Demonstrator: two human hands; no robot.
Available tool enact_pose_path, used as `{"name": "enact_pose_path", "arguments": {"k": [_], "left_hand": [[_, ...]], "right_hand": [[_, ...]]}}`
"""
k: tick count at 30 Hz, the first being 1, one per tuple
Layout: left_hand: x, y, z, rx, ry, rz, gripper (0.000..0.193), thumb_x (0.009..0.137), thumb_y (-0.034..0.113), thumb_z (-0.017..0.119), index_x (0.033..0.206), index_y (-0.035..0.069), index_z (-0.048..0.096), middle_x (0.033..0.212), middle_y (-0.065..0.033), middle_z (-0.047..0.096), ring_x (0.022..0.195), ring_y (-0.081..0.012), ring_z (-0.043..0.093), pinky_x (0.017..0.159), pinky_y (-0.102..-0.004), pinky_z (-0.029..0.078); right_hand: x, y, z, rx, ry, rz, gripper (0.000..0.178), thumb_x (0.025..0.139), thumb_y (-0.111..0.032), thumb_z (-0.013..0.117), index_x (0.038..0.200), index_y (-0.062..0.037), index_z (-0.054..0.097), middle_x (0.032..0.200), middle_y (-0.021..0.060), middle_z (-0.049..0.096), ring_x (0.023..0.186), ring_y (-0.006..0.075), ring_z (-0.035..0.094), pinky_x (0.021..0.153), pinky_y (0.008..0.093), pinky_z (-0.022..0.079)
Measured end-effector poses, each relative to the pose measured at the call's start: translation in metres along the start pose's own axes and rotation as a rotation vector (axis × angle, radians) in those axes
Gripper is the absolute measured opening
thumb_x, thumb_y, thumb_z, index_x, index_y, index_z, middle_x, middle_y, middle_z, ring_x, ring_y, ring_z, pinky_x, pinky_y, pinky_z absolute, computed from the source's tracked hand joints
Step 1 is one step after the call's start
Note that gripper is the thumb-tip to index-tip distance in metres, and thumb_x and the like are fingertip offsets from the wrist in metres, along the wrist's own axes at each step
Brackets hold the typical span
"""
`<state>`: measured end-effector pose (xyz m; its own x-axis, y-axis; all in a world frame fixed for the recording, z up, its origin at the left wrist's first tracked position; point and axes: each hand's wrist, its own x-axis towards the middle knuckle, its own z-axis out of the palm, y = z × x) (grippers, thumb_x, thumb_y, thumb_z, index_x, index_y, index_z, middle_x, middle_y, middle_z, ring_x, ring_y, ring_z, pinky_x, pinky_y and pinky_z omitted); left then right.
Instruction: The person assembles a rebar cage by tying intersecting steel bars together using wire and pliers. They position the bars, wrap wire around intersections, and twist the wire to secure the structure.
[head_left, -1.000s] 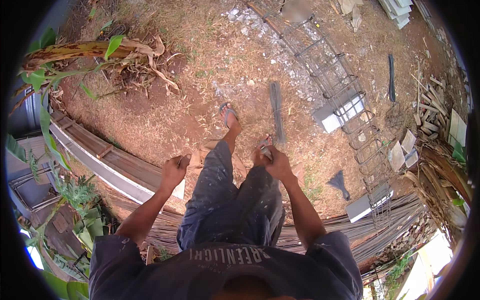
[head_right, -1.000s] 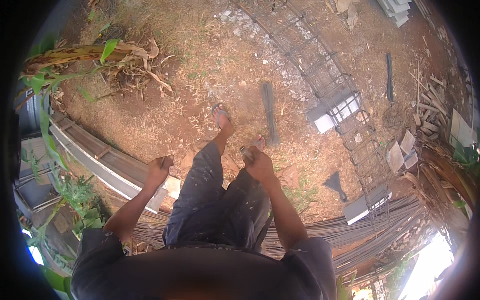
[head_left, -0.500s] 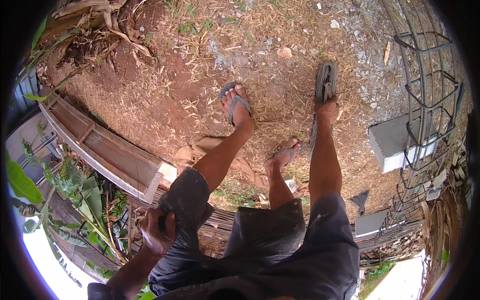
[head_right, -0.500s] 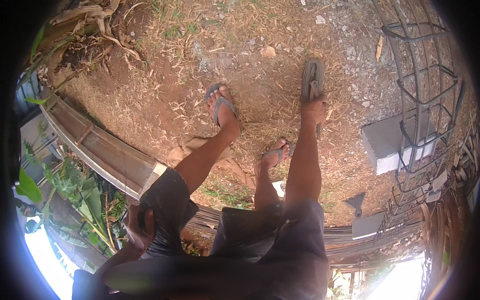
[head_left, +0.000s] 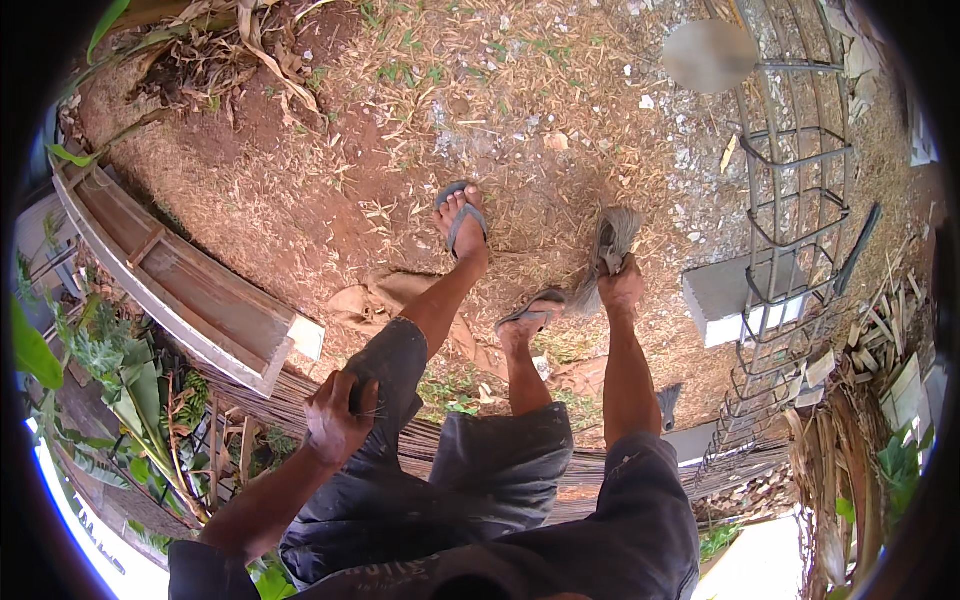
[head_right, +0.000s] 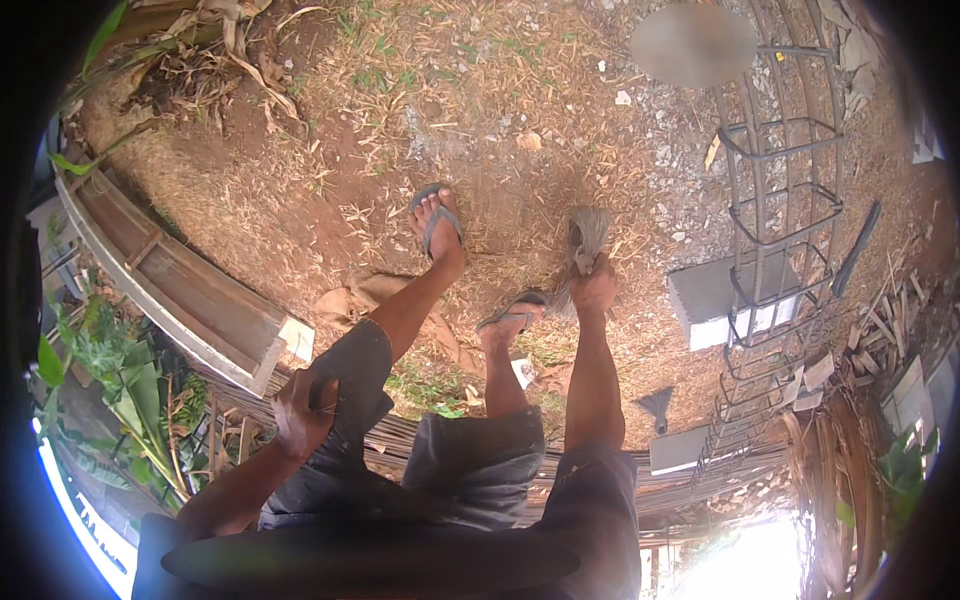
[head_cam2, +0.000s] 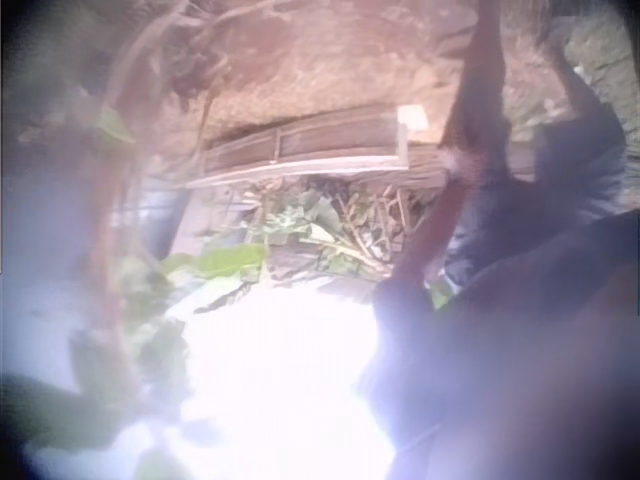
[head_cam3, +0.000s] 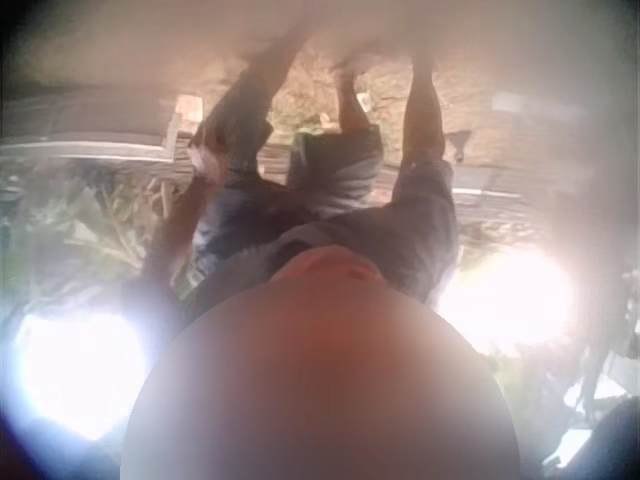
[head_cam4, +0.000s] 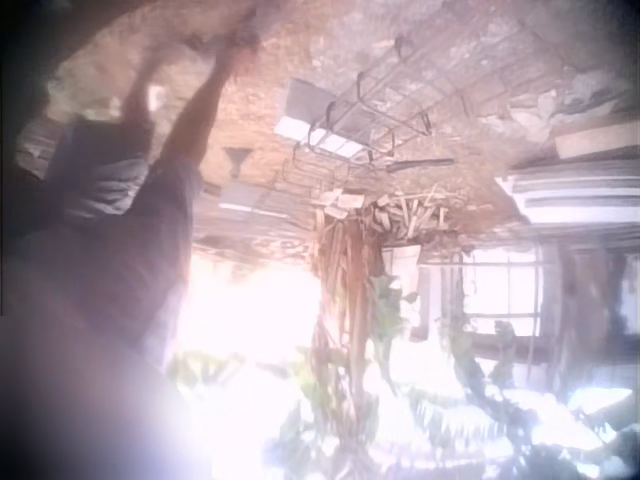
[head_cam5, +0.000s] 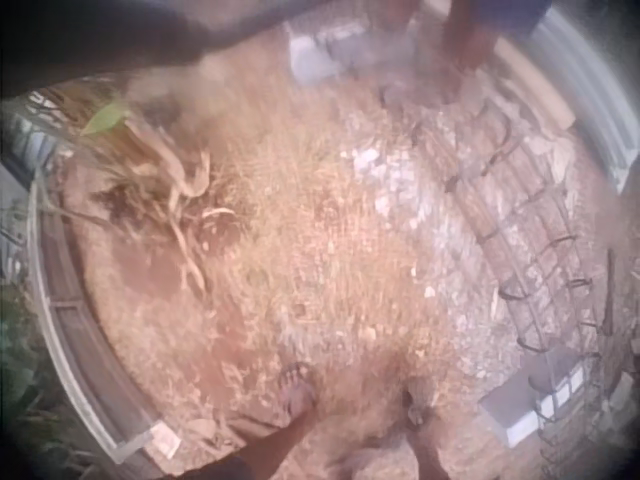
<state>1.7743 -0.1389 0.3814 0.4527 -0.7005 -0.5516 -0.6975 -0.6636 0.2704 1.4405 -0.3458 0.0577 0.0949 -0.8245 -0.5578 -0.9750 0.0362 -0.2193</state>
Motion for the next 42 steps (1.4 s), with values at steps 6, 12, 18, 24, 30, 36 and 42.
{"name": "enact_pose_path", "arguments": {"k": [6, 12, 18, 24, 30, 36, 42], "left_hand": [[0.007, -0.003, 0.011, -0.030, -0.008, -0.002, 0.021, 0.086, 0.025, 0.066, 0.080, 0.009, 0.052, 0.072, -0.0108, 0.060, 0.055, -0.0303, 0.062, 0.044, -0.0397, 0.048], [0.037, 0.008, -0.019, -0.077, -0.102, -0.145, 0.026, 0.091, 0.033, 0.055, 0.095, 0.008, 0.054, 0.086, -0.0170, 0.065, 0.072, -0.0365, 0.066, 0.060, -0.0485, 0.052], [0.051, 0.021, -0.047, -0.042, -0.082, -0.203, 0.042, 0.093, 0.042, 0.048, 0.121, 0.011, 0.056, 0.106, -0.0178, 0.065, 0.094, -0.0369, 0.065, 0.078, -0.0503, 0.051], [0.042, 0.040, -0.182, -0.232, -0.283, -0.456, 0.037, 0.083, 0.038, 0.056, 0.101, 0.007, 0.068, 0.099, -0.0208, 0.067, 0.094, -0.0389, 0.065, 0.083, -0.0509, 0.050], [0.029, 0.006, -0.227, -0.230, -0.092, -0.566, 0.035, 0.084, 0.036, 0.055, 0.091, 0.005, 0.069, 0.094, -0.0217, 0.068, 0.088, -0.0393, 0.066, 0.081, -0.0527, 0.050], [0.048, 0.017, -0.241, -0.117, -0.032, -0.447, 0.028, 0.086, 0.028, 0.053, 0.092, 0.004, 0.067, 0.090, -0.0191, 0.067, 0.084, -0.0365, 0.067, 0.069, -0.0450, 0.054], [0.073, 0.023, -0.209, -0.169, 0.279, -0.214, 0.021, 0.087, 0.024, 0.053, 0.080, 0.004, 0.054, 0.078, -0.0191, 0.060, 0.076, -0.0382, 0.061, 0.062, -0.0466, 0.048]], "right_hand": [[-0.051, -0.054, -0.066, 0.062, 0.122, -0.358, 0.029, 0.072, -0.020, 0.071, 0.087, -0.0041, 0.053, 0.081, 0.0181, 0.058, 0.080, 0.0410, 0.056, 0.072, 0.0498, 0.043], [-0.073, -0.158, -0.174, 0.172, 0.147, -0.562, 0.025, 0.063, -0.011, 0.070, 0.081, -0.0038, 0.054, 0.079, 0.0158, 0.054, 0.076, 0.0386, 0.054, 0.067, 0.0464, 0.041], [-0.091, -0.273, -0.318, 0.233, 0.209, -0.747, 0.037, 0.052, -0.010, 0.072, 0.084, -0.0038, 0.055, 0.079, 0.0152, 0.053, 0.075, 0.0379, 0.053, 0.067, 0.0463, 0.042], [-0.095, -0.384, -0.422, 0.532, 0.282, -0.781, 0.033, 0.057, -0.010, 0.074, 0.085, -0.0049, 0.059, 0.078, 0.0125, 0.056, 0.071, 0.0347, 0.055, 0.064, 0.0422, 0.043], [-0.055, -0.495, -0.430, 0.763, 0.184, -0.860, 0.035, 0.060, -0.010, 0.073, 0.093, -0.0028, 0.062, 0.084, 0.0138, 0.060, 0.074, 0.0317, 0.058, 0.068, 0.0398, 0.047], [-0.049, -0.615, -0.466, 0.734, -0.007, -0.984, 0.034, 0.063, 0.000, 0.065, 0.098, -0.0005, 0.063, 0.087, 0.0147, 0.061, 0.078, 0.0317, 0.060, 0.071, 0.0403, 0.049], [-0.029, -0.719, -0.486, 0.806, -0.037, -1.199, 0.025, 0.070, 0.003, 0.061, 0.095, 0.0002, 0.063, 0.085, 0.0169, 0.062, 0.077, 0.0328, 0.061, 0.070, 0.0391, 0.050]]}}
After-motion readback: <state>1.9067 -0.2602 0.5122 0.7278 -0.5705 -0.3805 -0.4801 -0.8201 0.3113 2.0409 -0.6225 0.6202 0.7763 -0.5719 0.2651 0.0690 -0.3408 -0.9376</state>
